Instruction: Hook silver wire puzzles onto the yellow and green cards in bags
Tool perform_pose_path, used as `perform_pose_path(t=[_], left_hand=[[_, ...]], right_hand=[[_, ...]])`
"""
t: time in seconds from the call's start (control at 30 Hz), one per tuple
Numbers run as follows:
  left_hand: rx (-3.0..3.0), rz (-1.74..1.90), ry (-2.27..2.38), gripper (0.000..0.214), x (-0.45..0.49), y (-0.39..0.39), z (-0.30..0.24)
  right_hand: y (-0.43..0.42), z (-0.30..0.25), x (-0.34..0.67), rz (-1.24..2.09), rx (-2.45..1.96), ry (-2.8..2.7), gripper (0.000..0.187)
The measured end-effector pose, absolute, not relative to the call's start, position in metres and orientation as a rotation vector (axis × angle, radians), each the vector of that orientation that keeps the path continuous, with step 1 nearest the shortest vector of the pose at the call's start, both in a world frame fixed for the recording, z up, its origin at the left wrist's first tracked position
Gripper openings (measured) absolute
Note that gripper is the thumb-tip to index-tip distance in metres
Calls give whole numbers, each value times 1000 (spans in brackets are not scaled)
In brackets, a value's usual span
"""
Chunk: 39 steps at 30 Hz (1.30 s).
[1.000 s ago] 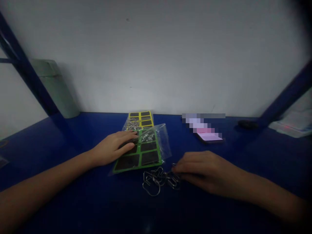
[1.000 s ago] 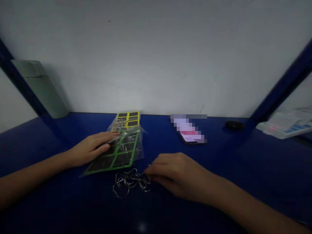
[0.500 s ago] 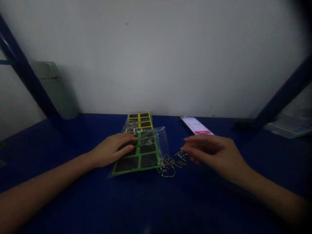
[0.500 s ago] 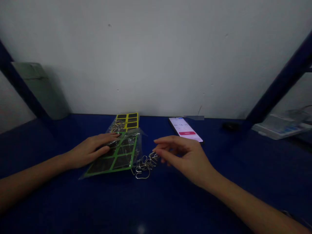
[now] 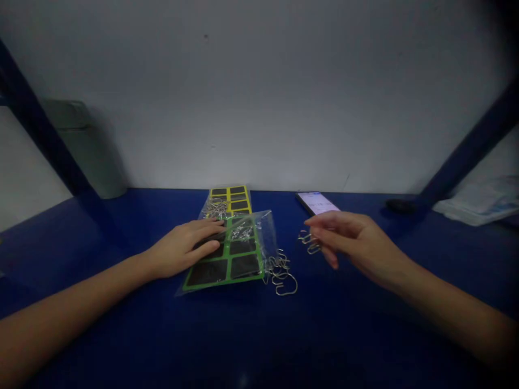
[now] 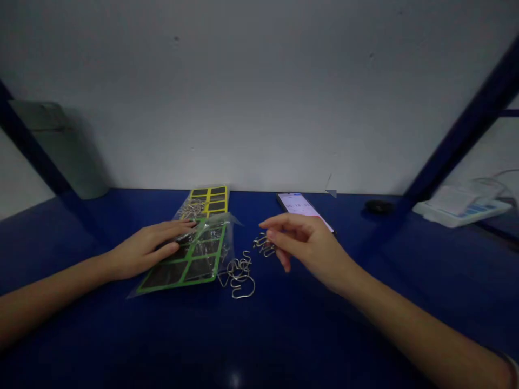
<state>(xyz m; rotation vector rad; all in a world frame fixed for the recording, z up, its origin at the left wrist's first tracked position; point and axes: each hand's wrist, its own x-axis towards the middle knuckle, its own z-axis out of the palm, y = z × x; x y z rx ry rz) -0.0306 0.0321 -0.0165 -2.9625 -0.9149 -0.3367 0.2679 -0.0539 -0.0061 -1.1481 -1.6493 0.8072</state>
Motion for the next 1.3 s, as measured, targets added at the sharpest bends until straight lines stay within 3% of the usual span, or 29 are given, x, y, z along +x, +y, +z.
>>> perform_pose_path(t=[0.3,0.43,0.63,1.07,1.3], left_hand=[[-2995,-356,-918,37,-32,33,-18],[-3076,-393,-898,37,-31,27,-16],[-3199,-380,-785,37,-24,17,-8],[-3239,-360,-701,36,-22,16,-5],[-3210,-345,-757,34,-25,18,-6]], right_hand=[[-57,-11,258,865,-1080,-1625,13],[-63,-12,249,667,-989,-1719,6],[-71,-5,234,237,-854,-1871,15],[-74,-7,232,500,-845,-2327,45],[-68,-9,247,185,-814,-2341,36]])
